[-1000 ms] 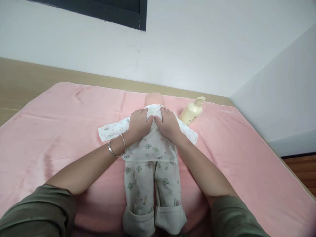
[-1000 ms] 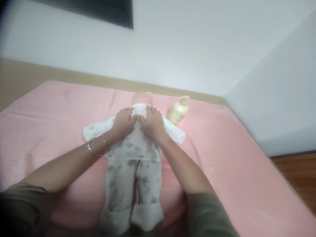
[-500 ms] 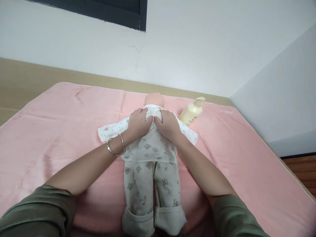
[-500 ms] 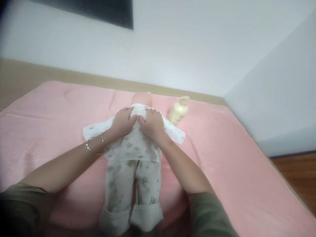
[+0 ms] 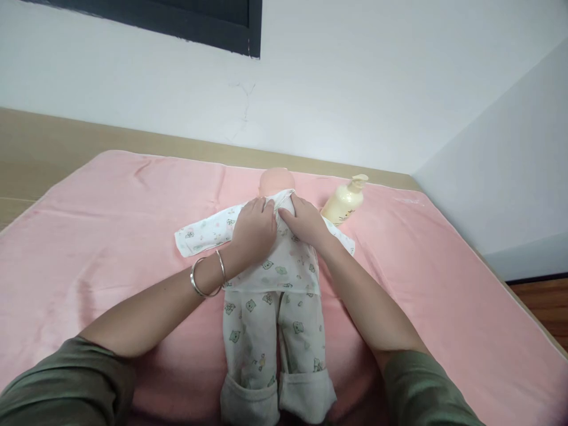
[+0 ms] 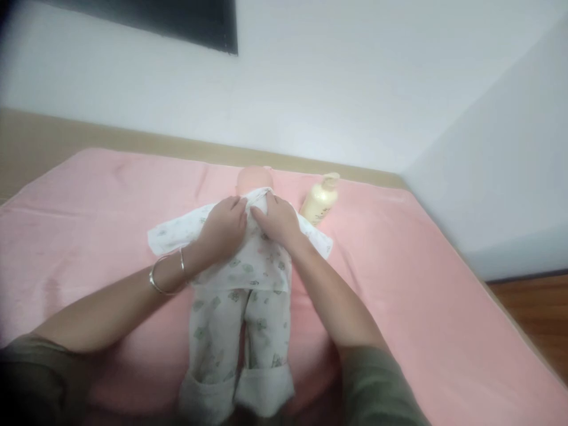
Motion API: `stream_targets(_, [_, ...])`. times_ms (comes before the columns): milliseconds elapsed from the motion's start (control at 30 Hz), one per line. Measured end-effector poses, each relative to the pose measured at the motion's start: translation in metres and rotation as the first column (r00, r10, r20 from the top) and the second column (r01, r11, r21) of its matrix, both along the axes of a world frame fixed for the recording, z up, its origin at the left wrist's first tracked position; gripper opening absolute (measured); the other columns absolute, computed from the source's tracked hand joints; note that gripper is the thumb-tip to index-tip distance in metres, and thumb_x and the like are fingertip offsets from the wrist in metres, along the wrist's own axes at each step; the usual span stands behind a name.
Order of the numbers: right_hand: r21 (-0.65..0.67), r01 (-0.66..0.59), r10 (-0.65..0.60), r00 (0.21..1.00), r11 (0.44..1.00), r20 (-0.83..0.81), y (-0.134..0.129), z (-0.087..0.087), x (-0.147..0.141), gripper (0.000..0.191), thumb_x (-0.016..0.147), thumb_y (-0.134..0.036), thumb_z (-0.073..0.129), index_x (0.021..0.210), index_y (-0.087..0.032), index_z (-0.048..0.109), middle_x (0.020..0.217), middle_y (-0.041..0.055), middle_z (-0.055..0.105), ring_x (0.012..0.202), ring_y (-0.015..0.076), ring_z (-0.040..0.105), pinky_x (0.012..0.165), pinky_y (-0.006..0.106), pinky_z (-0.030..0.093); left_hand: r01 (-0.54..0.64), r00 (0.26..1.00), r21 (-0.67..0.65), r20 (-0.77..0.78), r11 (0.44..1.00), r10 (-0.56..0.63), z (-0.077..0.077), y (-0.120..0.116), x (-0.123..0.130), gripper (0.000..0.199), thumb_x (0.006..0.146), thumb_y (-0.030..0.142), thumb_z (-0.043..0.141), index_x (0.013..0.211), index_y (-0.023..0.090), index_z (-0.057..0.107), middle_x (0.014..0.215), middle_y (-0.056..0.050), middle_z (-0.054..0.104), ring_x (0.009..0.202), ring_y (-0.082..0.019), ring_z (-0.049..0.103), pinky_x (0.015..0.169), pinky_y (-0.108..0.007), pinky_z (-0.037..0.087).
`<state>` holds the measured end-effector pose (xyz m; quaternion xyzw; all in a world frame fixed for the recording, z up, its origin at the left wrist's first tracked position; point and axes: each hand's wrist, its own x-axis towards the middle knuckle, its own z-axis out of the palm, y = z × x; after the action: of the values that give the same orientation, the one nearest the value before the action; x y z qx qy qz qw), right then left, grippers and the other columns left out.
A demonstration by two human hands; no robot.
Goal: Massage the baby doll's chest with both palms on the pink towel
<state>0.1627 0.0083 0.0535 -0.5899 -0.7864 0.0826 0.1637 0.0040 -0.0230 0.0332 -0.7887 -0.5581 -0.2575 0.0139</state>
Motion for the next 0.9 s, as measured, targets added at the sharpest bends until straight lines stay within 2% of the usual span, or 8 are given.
stream_targets(100, [0.049,-0.013,0.010,0.998,0.999,0.063,-0.012,0.000,-0.006,0.037,0.100,-0.039,0.040,0.116,-0.014,0.062,0.117,0.0167,0.071,0.109,0.0328,0.063,0.097,0.046,0.049,0.043,0.999,-0.050,0.016,0.998,-0.042,0.001,0.005,-0.004,0.030,0.094,0.019,0.036,0.109,0.013,0.061,0.111,-0.019,0.065,0.107,-0.031,0.060,0.098,-0.045,0.048])
stream_targets(200, [0.149,-0.056,0.037,0.991,0.987,0.127,-0.033,-0.003,-0.018,0.047,0.101,-0.031,0.037,0.134,-0.004,0.055,0.137,0.0232,0.062,0.131,0.0365,0.053,0.112,0.050,0.040,0.050,0.998,-0.206,0.054,0.977,-0.039,0.003,0.023,-0.014,0.023,0.092,0.022,0.039,0.095,0.016,0.061,0.099,-0.016,0.067,0.096,-0.029,0.063,0.088,-0.043,0.050])
stream_targets(333, [0.170,-0.085,0.059,0.987,0.982,0.151,-0.047,-0.005,-0.027,0.054,0.101,-0.027,0.034,0.145,0.000,0.046,0.151,0.0245,0.051,0.144,0.0378,0.042,0.120,0.051,0.032,0.047,0.992,-0.343,0.129,0.938,-0.002,0.006,0.039,-0.024,0.031,0.097,0.032,0.033,0.097,0.018,0.061,0.093,-0.011,0.070,0.084,-0.026,0.065,0.076,-0.039,0.050])
stream_targets(467, [0.090,-0.119,0.110,0.989,0.989,0.100,-0.024,0.000,-0.016,0.049,0.100,-0.030,0.038,0.138,-0.002,0.053,0.144,0.0230,0.057,0.136,0.0348,0.050,0.116,0.047,0.038,-0.002,1.000,-0.233,0.027,0.973,0.008,0.005,0.023,-0.015,0.034,0.097,0.028,0.033,0.108,0.013,0.061,0.106,-0.018,0.069,0.100,-0.032,0.064,0.090,-0.045,0.049])
stream_targets(600, [-0.026,-0.029,0.030,1.000,0.999,0.010,0.000,0.003,-0.003,0.042,0.100,-0.042,0.041,0.122,-0.011,0.060,0.125,0.0185,0.069,0.115,0.0324,0.062,0.102,0.045,0.048,0.014,0.999,-0.048,-0.033,0.999,-0.015,0.001,0.000,-0.003,0.038,0.098,0.025,0.032,0.121,0.009,0.057,0.120,-0.023,0.063,0.115,-0.035,0.057,0.102,-0.050,0.044])
stream_targets(667, [-0.016,-0.011,0.012,1.000,1.000,0.027,0.000,0.003,-0.003,0.043,0.101,-0.041,0.040,0.122,-0.010,0.061,0.123,0.0189,0.069,0.112,0.0323,0.063,0.101,0.045,0.048,0.026,0.999,-0.026,-0.046,0.999,-0.027,0.002,-0.001,-0.002,0.038,0.098,0.025,0.032,0.122,0.009,0.057,0.121,-0.022,0.063,0.116,-0.034,0.057,0.102,-0.048,0.044])
stream_targets(767, [0.067,-0.019,0.012,0.995,0.998,0.099,-0.016,0.002,-0.012,0.048,0.102,-0.034,0.038,0.133,-0.003,0.056,0.134,0.0224,0.064,0.126,0.0349,0.057,0.111,0.047,0.042,-0.005,0.999,-0.155,-0.041,0.988,-0.001,0.006,0.010,-0.008,0.036,0.097,0.026,0.033,0.117,0.011,0.059,0.114,-0.019,0.067,0.108,-0.031,0.061,0.097,-0.044,0.047])
stream_targets(900, [0.140,-0.035,0.011,0.986,0.989,0.165,-0.042,-0.002,-0.027,0.057,0.102,-0.030,0.036,0.147,0.004,0.043,0.151,0.0256,0.051,0.144,0.0380,0.043,0.121,0.050,0.031,-0.082,0.995,-0.386,0.024,0.919,0.099,0.011,0.028,-0.018,0.037,0.099,0.035,0.030,0.109,0.016,0.060,0.103,-0.013,0.071,0.093,-0.028,0.065,0.082,-0.039,0.049])
